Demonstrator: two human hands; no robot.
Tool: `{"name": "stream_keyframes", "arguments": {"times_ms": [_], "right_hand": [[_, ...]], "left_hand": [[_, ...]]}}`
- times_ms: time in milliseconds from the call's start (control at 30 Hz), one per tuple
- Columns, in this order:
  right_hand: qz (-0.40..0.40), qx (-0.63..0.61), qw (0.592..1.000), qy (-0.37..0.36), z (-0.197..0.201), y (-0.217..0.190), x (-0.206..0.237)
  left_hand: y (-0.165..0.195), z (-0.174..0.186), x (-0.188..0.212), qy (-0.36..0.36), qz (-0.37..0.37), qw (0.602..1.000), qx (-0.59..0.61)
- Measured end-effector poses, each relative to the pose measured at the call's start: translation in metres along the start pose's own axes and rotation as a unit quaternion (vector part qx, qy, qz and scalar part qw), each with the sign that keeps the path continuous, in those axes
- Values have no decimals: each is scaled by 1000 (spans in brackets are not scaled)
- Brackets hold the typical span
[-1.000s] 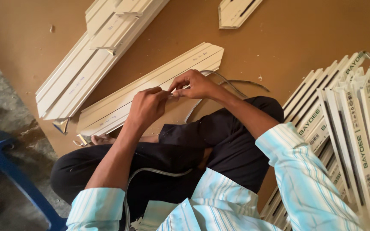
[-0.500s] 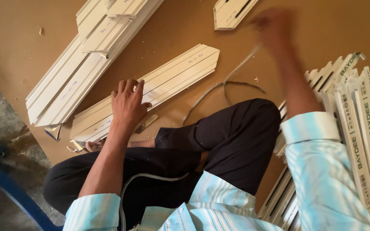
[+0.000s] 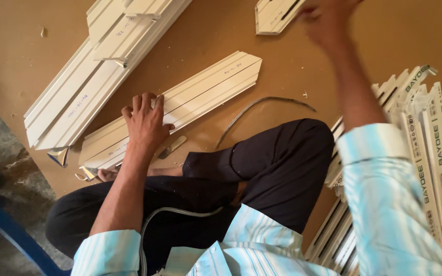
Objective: The person sits on the floor and inserts black rubber gaskets into the grooves of white window frame profiles. They handle the profiles one at a time, pressing the gasket into place and stacking the completed pieces.
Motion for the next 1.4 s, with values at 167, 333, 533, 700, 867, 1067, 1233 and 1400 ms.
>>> {"name": "stream_keyframes", "arguments": {"times_ms": [167,333,533,700,867,1067,1233,1400], "right_hand": [[5,1,988,-152,-74,-45,20],[8,-28,990,-142,-77,-46,20],[15,-69,982,-176,-102,-68,17],[-4,-95,974,-207,-106,-81,12],[-18,-74,972,-221,-106,-83,15],[-27,-80,968,-235,-111,-80,15],[-10,-95,969,-229,-112,-81,15],[-19,-92,963,-252,-113,-84,13]], "left_hand": [[-3,-14,-1,-3,1,998,-70],[3,-19,-3,-13,-20,998,-51],[4,-16,-3,-42,-14,998,-46],[2,-19,-1,-55,-4,998,-27],[3,-18,-1,-26,-18,998,-63],[3,-17,1,-62,-2,998,-4],[4,-16,-1,-64,-15,996,-61],[4,-17,0,-68,-7,997,-40]]}}
Point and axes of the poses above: each hand's wrist, its own x-axis away from the middle knuckle, its own z-axis out of the back of the hand, y = z × x, the point moved 4 cm from there along -x, towards the middle knuckle, and after that the axes turned 9 degrees about -x, right-handed, at the moved point
